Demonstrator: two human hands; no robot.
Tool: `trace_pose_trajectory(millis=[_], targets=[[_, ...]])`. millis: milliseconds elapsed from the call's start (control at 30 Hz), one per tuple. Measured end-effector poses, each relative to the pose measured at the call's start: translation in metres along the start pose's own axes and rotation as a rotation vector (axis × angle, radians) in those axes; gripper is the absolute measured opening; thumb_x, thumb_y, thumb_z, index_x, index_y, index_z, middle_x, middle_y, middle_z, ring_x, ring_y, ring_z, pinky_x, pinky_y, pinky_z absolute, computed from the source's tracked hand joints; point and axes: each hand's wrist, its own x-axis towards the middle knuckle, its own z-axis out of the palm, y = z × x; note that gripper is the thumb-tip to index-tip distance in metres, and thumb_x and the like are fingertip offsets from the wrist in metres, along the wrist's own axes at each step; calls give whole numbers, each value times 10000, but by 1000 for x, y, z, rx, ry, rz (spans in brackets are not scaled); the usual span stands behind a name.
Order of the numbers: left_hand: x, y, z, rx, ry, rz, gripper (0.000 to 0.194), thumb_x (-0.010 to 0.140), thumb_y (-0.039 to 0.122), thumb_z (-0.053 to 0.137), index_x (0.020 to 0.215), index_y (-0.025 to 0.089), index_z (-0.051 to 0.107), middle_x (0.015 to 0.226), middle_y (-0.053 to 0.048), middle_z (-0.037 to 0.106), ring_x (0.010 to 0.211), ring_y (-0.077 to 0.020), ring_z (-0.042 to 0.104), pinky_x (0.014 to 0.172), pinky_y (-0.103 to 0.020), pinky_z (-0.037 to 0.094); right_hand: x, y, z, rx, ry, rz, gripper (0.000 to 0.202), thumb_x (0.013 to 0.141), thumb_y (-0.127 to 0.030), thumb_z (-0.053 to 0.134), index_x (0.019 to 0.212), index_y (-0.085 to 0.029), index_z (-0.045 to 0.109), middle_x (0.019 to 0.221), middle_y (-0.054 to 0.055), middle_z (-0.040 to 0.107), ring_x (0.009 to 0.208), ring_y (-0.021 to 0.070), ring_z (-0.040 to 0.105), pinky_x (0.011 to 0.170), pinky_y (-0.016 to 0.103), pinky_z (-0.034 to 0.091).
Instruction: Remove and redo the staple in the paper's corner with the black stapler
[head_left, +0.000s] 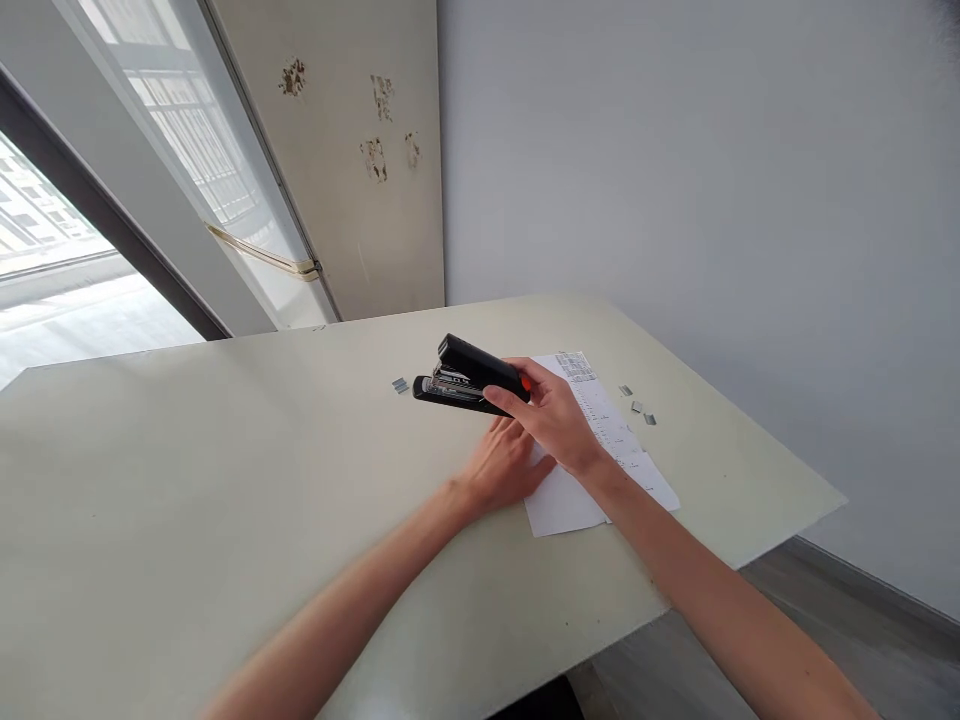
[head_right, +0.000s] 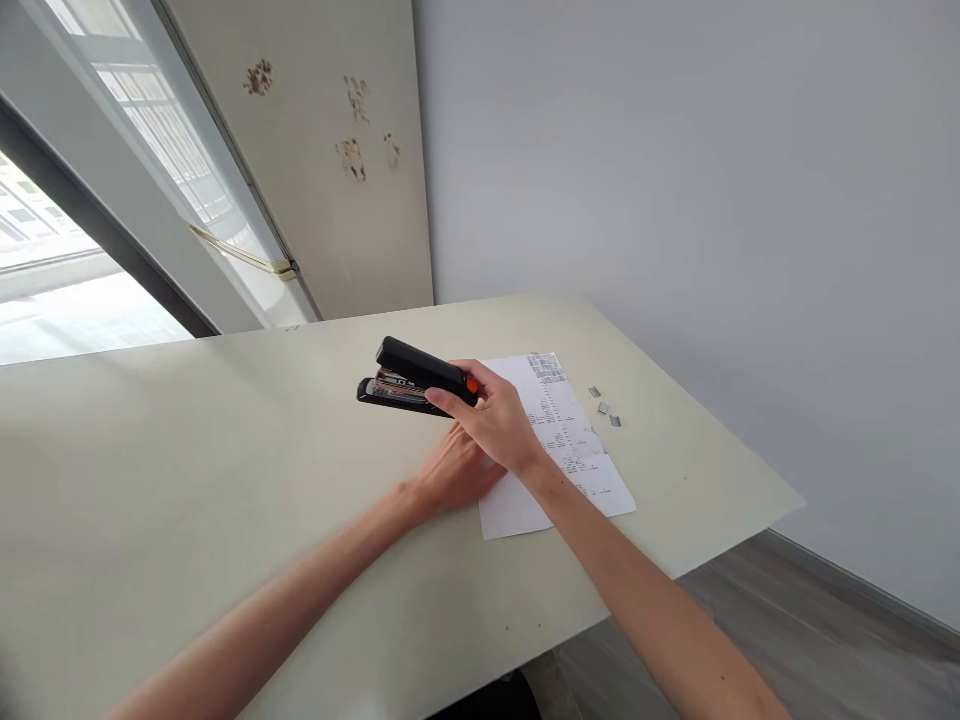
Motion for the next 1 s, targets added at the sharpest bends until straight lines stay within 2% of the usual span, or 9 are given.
trace_pose_trajectory(millis=[100, 233, 367, 467, 533, 600, 667, 833, 1000], targets=[[-30, 6, -18, -1, -116, 134, 527, 983, 468, 630, 1438, 214, 553, 1493, -109, 604, 1485, -336, 453, 1275, -520, 336, 1, 7, 11, -27, -2, 1, 307, 868, -483, 773, 1087, -273, 730, 961, 8, 698, 921, 206, 619, 874, 352, 508], [-48, 14, -28, 40, -204, 190, 514, 1081, 516, 457, 1476, 200, 547, 1528, -114, 587, 1532, -319, 389, 1314, -536, 219, 6, 18, 29, -42, -50, 12, 344, 874, -507, 750, 1111, -259, 725, 980, 16, 709, 921, 208, 623, 858, 343, 501], [-63, 22, -42, -3, -212, 286, 462, 1097, 432, 460, 1503, 219, 517, 1518, -77, 605, 1523, -274, 416, 1309, -462, 243, 13, 29, 44, -95, -95, 5, 399, 871, -534, 739, 1135, -236, 723, 1056, 34, 732, 968, 219, 639, 884, 342, 502], [-87, 22, -64, -37, -148, 288, 337, 1087, 354, 477, 1367, 221, 609, 1381, -87, 698, 1358, -250, 589, 1187, -401, 418, 15, 36, 52, -127, -127, 9, 410, 871, -554, 731, 1121, -229, 720, 1060, 33, 737, 974, 217, 641, 876, 334, 507], [-106, 16, -81, -13, -57, 195, 230, 1072, 289, 474, 1146, 221, 681, 1107, -93, 770, 1053, -228, 700, 958, -385, 528, 14, 40, 55, -151, -145, 18, 417, 869, -565, 728, 1112, -227, 719, 1052, 33, 739, 962, 214, 643, 850, 326, 512], [-122, 5, -99, 20, 79, 38, 222, 1055, 250, 469, 947, 219, 661, 889, -76, 729, 826, -205, 656, 790, -367, 508, 11, 43, 57, -177, -175, 29, 435, 868, -585, 721, 1118, -229, 719, 1052, 35, 741, 953, 216, 644, 816, 319, 517], [-134, -8, -114, -2, 266, -162, 272, 1061, 266, 450, 836, 218, 594, 782, -42, 646, 730, -182, 578, 716, -335, 465, 8, 45, 58, -198, -219, 41, 455, 865, -607, 717, 1132, -239, 722, 1056, 37, 741, 950, 220, 644, 788, 317, 523], [-147, -38, -138, -222, 555, -641, 378, 1083, 429, 415, 782, 224, 516, 716, 16, 504, 686, -162, 486, 674, -293, 407, 2, 49, 60, -211, -343, 57, 439, 857, -608, 739, 1134, -268, 731, 988, 16, 726, 896, 216, 635, 762, 320, 524], [-146, -51, -141, -512, 632, -750, 408, 1070, 486, 436, 789, 212, 550, 801, -8, 542, 776, -166, 513, 779, -298, 441, -3, 52, 65, -200, -427, 85, 402, 870, -570, 746, 1141, -274, 728, 953, 1, 727, 881, 210, 646, 790, 329, 517]])
